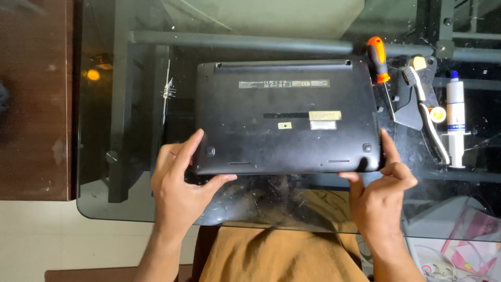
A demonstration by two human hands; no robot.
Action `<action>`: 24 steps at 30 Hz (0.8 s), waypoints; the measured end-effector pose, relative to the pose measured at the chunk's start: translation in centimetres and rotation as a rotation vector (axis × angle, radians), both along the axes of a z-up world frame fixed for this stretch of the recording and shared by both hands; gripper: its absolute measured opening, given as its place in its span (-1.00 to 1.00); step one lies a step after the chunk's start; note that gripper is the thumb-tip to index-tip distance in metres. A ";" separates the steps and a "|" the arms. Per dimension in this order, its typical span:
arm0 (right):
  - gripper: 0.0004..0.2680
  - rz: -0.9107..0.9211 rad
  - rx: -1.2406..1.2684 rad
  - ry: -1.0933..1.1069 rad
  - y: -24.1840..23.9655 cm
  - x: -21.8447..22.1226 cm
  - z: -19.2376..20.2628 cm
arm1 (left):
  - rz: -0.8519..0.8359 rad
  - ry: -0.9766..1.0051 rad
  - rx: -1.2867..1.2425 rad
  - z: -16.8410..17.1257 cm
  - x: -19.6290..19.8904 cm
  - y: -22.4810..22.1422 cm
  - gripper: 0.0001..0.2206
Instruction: Prying open the case of a laptop to access internal components using a plastic opening tool.
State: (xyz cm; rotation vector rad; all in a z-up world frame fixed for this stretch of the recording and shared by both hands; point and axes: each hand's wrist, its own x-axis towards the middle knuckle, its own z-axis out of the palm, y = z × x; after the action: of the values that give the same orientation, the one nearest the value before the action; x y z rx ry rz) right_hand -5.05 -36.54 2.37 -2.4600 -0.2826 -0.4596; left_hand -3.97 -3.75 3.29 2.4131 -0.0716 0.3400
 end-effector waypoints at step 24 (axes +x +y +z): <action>-0.65 -0.225 0.158 0.305 -0.6 1.7 2.4 | -0.342 -0.470 0.017 3.1 4.2 1.9 -0.72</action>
State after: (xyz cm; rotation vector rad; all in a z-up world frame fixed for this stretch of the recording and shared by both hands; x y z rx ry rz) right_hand -3.32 -37.18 4.76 -2.3721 0.1525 -0.1840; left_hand 0.20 -1.84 6.43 2.2353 -0.6883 0.7358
